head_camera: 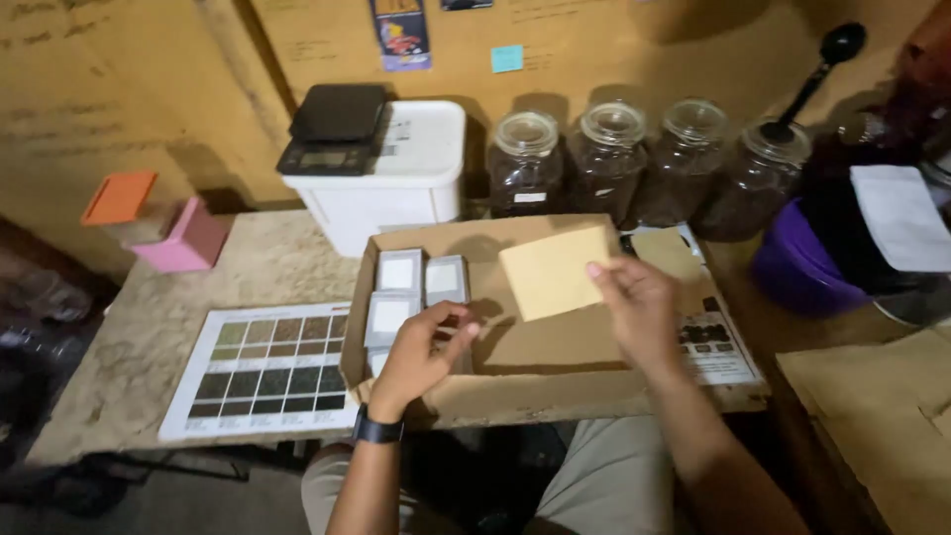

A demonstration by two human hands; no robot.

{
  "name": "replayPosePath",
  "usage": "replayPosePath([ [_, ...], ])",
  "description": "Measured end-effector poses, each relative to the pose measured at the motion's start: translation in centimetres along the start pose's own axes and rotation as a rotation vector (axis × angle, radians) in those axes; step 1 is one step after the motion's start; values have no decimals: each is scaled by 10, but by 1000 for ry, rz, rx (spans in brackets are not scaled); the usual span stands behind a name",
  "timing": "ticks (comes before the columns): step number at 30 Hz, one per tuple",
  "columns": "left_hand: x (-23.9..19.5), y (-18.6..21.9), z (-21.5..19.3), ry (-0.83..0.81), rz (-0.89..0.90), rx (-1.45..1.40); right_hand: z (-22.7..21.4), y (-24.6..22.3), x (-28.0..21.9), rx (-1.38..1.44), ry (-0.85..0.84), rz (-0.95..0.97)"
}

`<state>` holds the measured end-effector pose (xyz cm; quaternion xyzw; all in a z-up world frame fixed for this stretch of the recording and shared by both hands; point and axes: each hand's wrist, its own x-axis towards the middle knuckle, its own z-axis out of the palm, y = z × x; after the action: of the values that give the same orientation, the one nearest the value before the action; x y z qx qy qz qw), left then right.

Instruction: The person is folding small square paper filters and placing them into small white cardboard boxes on a workbench.

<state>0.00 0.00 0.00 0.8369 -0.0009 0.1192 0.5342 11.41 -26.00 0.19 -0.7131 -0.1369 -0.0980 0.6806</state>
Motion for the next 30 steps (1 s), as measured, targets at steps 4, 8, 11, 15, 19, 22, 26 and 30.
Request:
replayPosePath([
  [4, -6, 6, -3, -24, 37, -26, 41, -31, -27, 64, -183, 13],
  [8, -5, -1, -5, -43, 11, -227, 71, 6, -29, 156, -253, 34],
  [11, -9, -3, -3, 41, -30, -289, 79, 21, -35, 140, -273, 27],
  [15, -5, -15, 2, 185, -57, -308, 75, 46, -35, 150, -309, 35],
  [19, 0, -29, 0, 211, -89, -272, 71, 47, -33, 168, -331, 52],
  [22, 5, -52, 4, 245, -93, -279, 70, 55, -29, 240, -360, 105],
  [26, 3, -49, 6, 331, -89, -238, 69, 42, -29, 181, -268, 135],
  [30, -2, -22, 7, 430, -57, -131, 68, 37, -27, 44, -177, 38],
])
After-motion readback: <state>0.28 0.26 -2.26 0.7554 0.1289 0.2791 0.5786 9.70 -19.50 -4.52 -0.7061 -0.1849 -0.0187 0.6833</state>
